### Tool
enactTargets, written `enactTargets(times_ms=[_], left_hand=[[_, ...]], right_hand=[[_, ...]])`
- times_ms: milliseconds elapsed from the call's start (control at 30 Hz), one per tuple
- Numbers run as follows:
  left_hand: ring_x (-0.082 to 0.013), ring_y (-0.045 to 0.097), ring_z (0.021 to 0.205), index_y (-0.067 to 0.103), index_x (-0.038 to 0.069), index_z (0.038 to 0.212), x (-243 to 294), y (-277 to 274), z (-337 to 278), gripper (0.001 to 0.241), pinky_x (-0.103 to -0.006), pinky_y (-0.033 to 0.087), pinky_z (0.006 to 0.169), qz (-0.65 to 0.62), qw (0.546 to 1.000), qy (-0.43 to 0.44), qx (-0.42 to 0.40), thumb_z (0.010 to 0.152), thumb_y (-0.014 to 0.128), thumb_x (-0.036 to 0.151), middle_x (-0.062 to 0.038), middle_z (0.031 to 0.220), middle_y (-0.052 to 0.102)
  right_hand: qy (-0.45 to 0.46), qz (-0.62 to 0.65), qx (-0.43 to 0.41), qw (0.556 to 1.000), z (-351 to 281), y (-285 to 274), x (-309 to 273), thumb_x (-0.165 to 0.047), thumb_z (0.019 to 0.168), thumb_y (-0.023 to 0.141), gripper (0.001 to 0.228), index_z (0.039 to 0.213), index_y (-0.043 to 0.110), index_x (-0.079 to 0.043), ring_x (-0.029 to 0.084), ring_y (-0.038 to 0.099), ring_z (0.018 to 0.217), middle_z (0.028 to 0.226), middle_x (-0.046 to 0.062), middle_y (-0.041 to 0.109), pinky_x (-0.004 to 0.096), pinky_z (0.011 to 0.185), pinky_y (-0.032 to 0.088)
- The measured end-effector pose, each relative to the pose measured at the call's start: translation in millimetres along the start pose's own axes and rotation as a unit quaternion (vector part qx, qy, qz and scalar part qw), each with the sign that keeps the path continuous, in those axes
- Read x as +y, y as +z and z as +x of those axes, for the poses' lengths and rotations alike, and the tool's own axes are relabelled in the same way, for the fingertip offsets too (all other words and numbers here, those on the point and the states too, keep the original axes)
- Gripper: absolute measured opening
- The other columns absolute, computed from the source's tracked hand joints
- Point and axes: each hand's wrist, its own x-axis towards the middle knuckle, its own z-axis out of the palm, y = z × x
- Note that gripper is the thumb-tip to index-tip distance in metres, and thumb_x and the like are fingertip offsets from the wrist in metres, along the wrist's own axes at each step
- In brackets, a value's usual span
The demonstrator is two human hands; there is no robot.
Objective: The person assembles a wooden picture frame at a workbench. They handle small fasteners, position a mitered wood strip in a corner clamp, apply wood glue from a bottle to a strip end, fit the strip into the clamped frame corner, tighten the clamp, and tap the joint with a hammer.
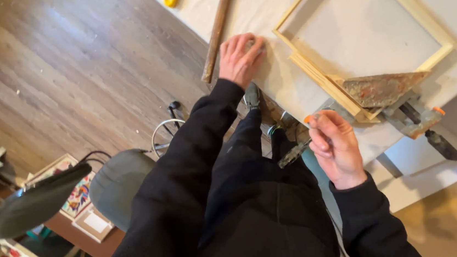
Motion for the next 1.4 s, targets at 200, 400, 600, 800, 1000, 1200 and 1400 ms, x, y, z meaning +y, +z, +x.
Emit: enactTargets(times_ms=[200,400,600,800,1000,1200,1400], left_hand=[[-0.0104,0.07,0.087,0.076,0.002,0.114,76.3,-95.2,-16.3,0.02,-0.0274,0.058,0.081,-0.522,0.795,-0.261,-0.167,0.096,0.074,0.011,-0.004,0.097,0.075],[-0.0068,0.07,0.084,0.074,0.0,0.109,82.1,-117.5,-20.7,0.017,-0.0248,0.059,0.078,-0.586,0.716,-0.302,-0.229,0.098,0.074,0.013,-0.003,0.094,0.076],[-0.0178,0.07,0.091,0.068,0.002,0.105,64.7,-134.6,-15.2,0.013,-0.0305,0.058,0.083,-0.421,0.876,-0.198,-0.131,0.096,0.069,0.012,-0.009,0.098,0.071],[-0.0263,0.072,0.095,0.051,0.005,0.112,-83.6,-24.0,-74.3,0.018,-0.0368,0.056,0.082,-0.213,0.881,-0.403,0.127,0.108,0.051,0.023,-0.014,0.102,0.071],[-0.0423,0.067,0.073,0.047,0.007,0.117,-67.0,-14.4,-20.8,0.026,-0.0532,0.053,0.068,-0.268,0.757,-0.596,-0.001,0.104,0.043,0.03,-0.024,0.084,0.067],[-0.0163,0.054,0.076,0.049,0.01,0.123,5.1,-48.7,-63.6,0.019,-0.0327,0.05,0.065,-0.201,0.899,-0.356,0.156,0.114,0.049,0.027,-0.01,0.092,0.057],[-0.0064,0.043,0.046,0.04,0.011,0.12,216.2,-55.0,-104.7,0.017,-0.023,0.03,0.04,-0.54,0.725,-0.424,0.055,0.109,0.046,0.024,0.002,0.063,0.048]], right_hand=[[-0.022,-0.203,0.065,0.977,17.9,40.7,2.0,-0.009,0.101,0.064,0.013,0.111,0.07,-0.003,0.005,0.051,0.055,0.09,0.004,0.07,0.019,0.043,0.034],[-0.039,-0.43,0.091,0.897,25.5,65.6,6.4,-0.011,0.101,0.071,0.01,0.105,0.073,-0.002,0.006,0.054,0.055,0.072,0.004,0.064,0.02,0.049,0.041],[-0.186,-0.517,0.046,0.834,25.0,80.1,15.3,-0.006,0.096,0.075,0.009,0.1,0.072,0.001,0.005,0.06,0.064,0.085,0.002,0.066,0.019,0.056,0.047],[-0.092,-0.489,0.031,0.867,6.0,45.1,14.5,-0.008,0.098,0.069,0.01,0.102,0.075,-0.001,0.006,0.062,0.063,0.083,0.003,0.072,0.02,0.055,0.051],[-0.072,-0.524,-0.042,0.847,-8.2,42.3,-1.0,-0.013,0.096,0.07,0.017,0.105,0.075,0.001,0.007,0.064,0.068,0.088,0.003,0.074,0.022,0.062,0.054],[-0.192,-0.493,-0.049,0.847,15.4,40.7,-16.2,-0.02,0.106,0.064,0.032,0.131,0.066,0.0,0.016,0.074,0.107,0.118,0.01,0.076,0.029,0.092,0.06],[-0.351,-0.459,-0.15,0.802,15.7,50.3,-33.0,-0.015,0.115,0.055,0.053,0.158,0.03,0.001,0.024,0.067,0.11,0.136,0.017,0.061,0.035,0.095,0.057]])
